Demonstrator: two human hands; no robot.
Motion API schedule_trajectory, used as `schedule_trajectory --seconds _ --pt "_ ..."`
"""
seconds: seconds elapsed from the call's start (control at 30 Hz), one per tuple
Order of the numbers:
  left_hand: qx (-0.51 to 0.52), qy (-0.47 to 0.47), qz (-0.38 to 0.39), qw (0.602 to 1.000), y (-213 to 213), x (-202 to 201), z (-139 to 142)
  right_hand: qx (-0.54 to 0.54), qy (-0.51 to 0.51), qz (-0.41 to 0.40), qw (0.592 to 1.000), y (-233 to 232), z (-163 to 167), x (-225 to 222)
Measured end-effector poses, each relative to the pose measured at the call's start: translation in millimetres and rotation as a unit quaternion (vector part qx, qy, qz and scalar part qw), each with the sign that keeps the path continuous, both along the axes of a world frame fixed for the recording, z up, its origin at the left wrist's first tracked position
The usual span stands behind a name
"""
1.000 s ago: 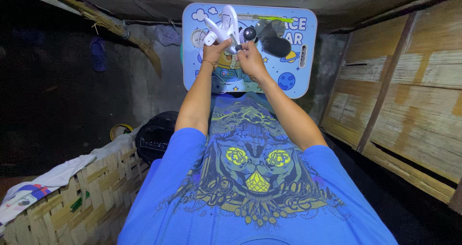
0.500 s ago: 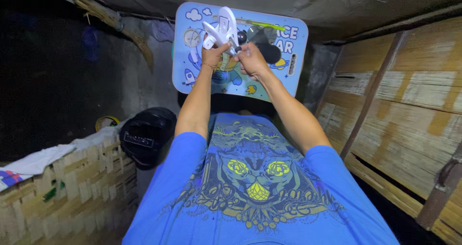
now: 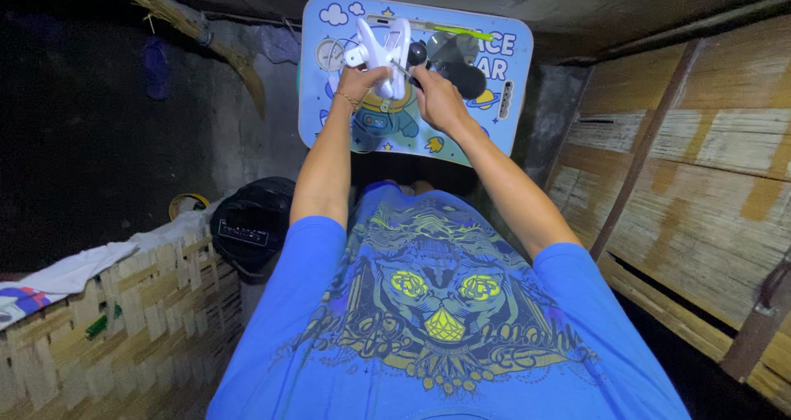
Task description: The person sits on the floor and uses a screwdriver to unscrew and open the casing of a small white electric appliance, removing and setting aside its parts on a lap desk. They then use a small green brush to clean the opened components and handle the parts one at a time.
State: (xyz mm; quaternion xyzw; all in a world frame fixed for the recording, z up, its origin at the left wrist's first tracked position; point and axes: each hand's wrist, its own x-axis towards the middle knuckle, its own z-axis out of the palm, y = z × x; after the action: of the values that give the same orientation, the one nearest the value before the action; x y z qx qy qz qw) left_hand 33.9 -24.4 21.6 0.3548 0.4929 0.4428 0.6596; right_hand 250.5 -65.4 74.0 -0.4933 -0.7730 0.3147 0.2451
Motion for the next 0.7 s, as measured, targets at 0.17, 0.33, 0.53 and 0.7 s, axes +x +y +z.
schedule_trajectory --seconds 0.17,0.33,0.53,0.7 --pt "-0.024 0.021 -0.057 0.998 8.9 -28.4 0.1 0.017 -0.087 0.034 0.995 9.3 13.9 -8.3" --pt "-0.065 0.062 -0.129 0.988 16.1 -45.0 3.5 0.066 -0.16 0.081 0.982 15.9 18.8 -4.6" --pt "-0.062 0.126 -0.221 0.965 23.9 -54.5 13.1 0.199 -0.248 0.151 0.936 25.6 21.8 0.0" --pt "-0.045 0.123 -0.242 0.961 29.5 -58.0 24.1 0.249 -0.297 0.174 0.905 29.9 26.7 -7.1"
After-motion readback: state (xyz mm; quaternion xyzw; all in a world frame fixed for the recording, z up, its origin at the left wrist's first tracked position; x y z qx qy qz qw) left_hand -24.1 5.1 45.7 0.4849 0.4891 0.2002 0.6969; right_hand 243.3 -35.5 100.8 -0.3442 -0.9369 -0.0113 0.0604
